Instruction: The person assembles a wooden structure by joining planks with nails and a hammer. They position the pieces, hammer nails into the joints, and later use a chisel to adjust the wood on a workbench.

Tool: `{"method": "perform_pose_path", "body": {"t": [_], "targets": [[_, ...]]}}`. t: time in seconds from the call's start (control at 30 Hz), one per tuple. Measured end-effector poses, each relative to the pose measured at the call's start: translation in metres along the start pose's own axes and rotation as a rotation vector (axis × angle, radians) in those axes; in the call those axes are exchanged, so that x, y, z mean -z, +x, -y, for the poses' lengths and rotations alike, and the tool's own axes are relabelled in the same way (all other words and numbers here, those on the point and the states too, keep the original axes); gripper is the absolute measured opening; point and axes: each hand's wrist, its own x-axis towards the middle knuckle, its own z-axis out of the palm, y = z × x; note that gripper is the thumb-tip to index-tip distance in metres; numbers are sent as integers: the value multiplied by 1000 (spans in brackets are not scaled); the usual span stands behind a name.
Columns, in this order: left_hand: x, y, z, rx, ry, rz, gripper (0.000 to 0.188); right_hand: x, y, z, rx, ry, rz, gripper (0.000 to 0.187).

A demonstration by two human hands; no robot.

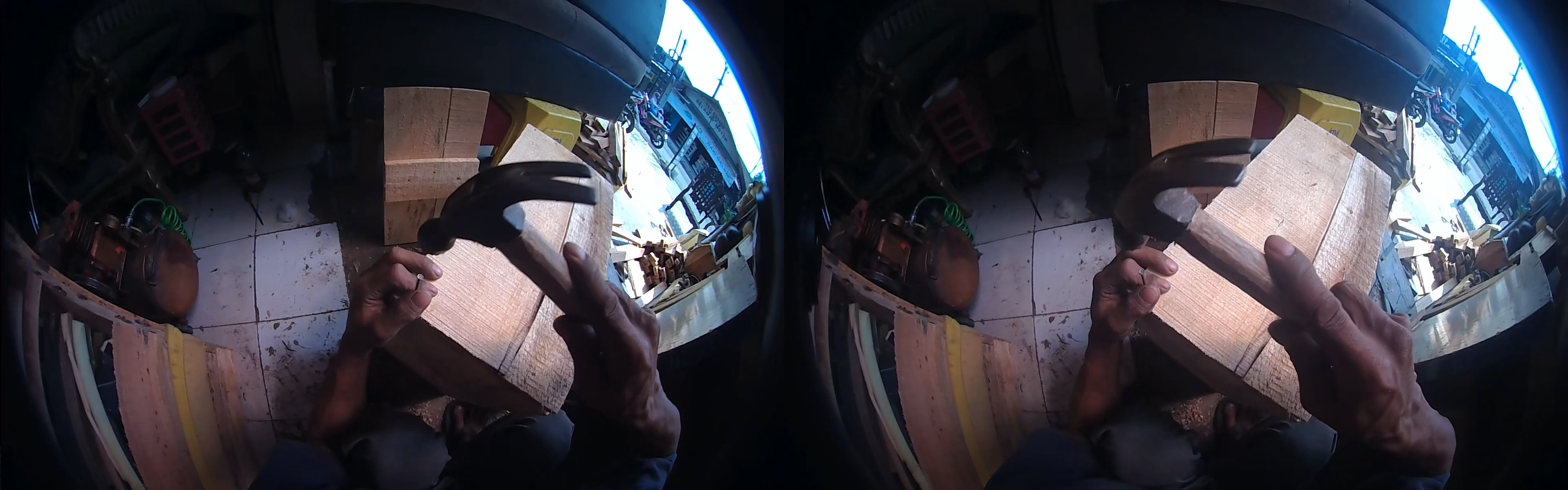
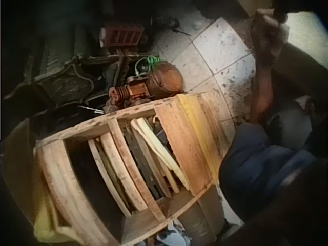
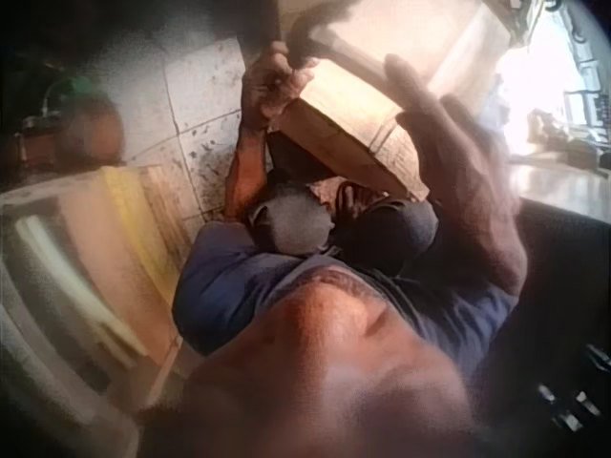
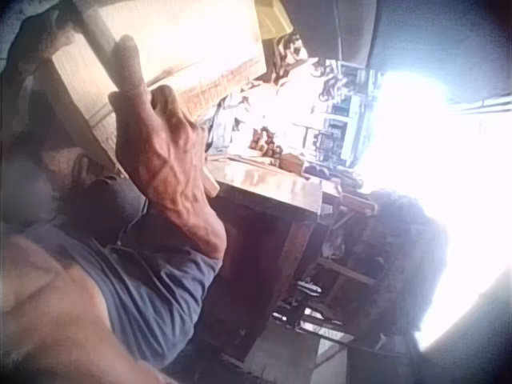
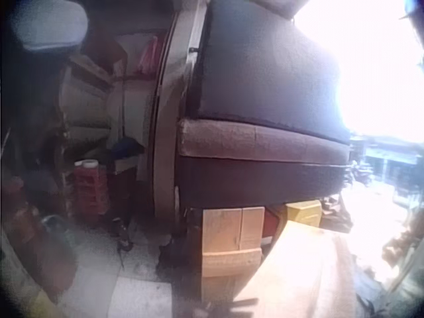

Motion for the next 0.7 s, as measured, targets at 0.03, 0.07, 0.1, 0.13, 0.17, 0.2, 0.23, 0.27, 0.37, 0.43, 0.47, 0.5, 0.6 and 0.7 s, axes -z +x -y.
{"method": "perform_pose_path", "body": {"t": [0.03, 0.07, 0.1, 0.13, 0.17, 0.2, 0.23, 0.27, 0.37, 0.43, 0.47, 0.5, 0.6, 0.7], "targets": [[-6, 5, 2, -12, -1, 22, 11, 10, -3, 7, -62, -53, 113, 73], [-11, 10, 3, -24, 0, 44, 11, 14, -5, 7, -102, -24, 106, 73], [-8, 9, 2, -28, 36, 54, 11, 9, -5, 3, -117, 33, 105, 74], [3, 8, 8, -102, 81, 160, 28, 7, -5, 1, -116, 52, 79, 74], [1, 5, 9, -71, -43, 127, 41, 6, -6, -1, -115, 69, 51, 74], [-6, 1, 14, -36, -184, 93, 55, 3, -8, -3, -126, 77, 30, 74], [-11, -2, 19, -3, -327, 60, 69, 0, -10, -6, -81, 71, -21, 73], [-4, -1, 32, -27, -246, 156, 101, -3, -12, -10, -37, 63, -73, 72], [6, -6, 31, -20, -234, 156, 105, 3, -7, -19, 61, 7, -181, 65], [12, -9, 29, -3, -253, 147, 110, 16, -17, -28, 42, 89, -357, 62], [7, -6, 33, -7, -300, 154, 113, 21, -25, -28, -52, 205, -477, 61], [3, -5, 34, -4, -306, 145, 113, 20, -28, -29, -126, 306, -574, 62], [-7, -2, 32, 64, -333, 101, 113, 5, -25, -20, -91, 270, -451, 61], [-7, -4, 27, 111, -306, 83, 111, 9, -1, -1, -6, -3, -17, 66]]}}
